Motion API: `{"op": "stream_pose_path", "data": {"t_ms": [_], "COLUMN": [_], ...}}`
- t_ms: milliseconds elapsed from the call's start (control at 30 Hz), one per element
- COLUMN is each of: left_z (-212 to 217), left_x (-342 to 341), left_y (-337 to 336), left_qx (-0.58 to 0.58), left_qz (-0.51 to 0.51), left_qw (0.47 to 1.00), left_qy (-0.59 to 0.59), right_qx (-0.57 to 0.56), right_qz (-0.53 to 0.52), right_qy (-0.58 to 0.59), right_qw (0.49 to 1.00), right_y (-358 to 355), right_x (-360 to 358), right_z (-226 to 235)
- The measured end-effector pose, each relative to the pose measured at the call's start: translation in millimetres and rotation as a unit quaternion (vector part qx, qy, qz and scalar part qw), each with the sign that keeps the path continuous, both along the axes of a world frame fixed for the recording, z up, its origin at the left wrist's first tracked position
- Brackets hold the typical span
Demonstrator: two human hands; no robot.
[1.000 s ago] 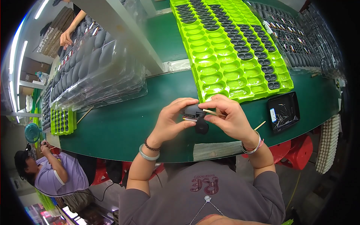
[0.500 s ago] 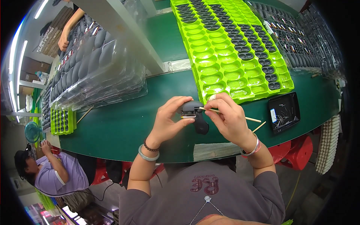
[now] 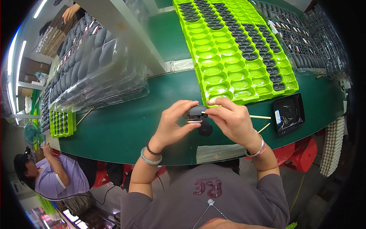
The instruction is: The person assembles small plastic components by taking an inner component from a tray and inserting it into a plastic shell using tweezers and an alignment stick, then placing the finished part into a tray.
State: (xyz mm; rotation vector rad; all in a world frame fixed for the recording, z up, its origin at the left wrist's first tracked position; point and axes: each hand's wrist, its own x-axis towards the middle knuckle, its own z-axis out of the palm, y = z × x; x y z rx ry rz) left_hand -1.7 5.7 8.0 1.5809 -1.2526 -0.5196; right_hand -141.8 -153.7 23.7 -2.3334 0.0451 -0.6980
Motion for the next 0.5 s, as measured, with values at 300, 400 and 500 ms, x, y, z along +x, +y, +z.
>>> {"op": "stream_pose_path", "data": {"t_ms": [300, 400, 500], "left_z": [-6.0, -4.3, -1.6], "left_x": [-3.7, -6.2, -4.7], "left_y": [-0.1, 1.3, 0.5], "left_qx": [-0.011, -0.005, 0.000], "left_qz": [0.004, 0.007, 0.008], "left_qw": [1.000, 1.000, 1.000], "left_qy": [0.019, 0.011, 0.000], "right_qx": [0.088, 0.099, 0.114], "right_qz": [0.025, 0.025, 0.028], "right_qy": [0.028, 0.029, 0.033], "right_qw": [0.995, 0.994, 0.993], "right_y": [0.2, 2.3, 0.5], "right_x": [2.7, 1.2, 2.1], "right_z": [-3.0, -4.0, -6.3]}}
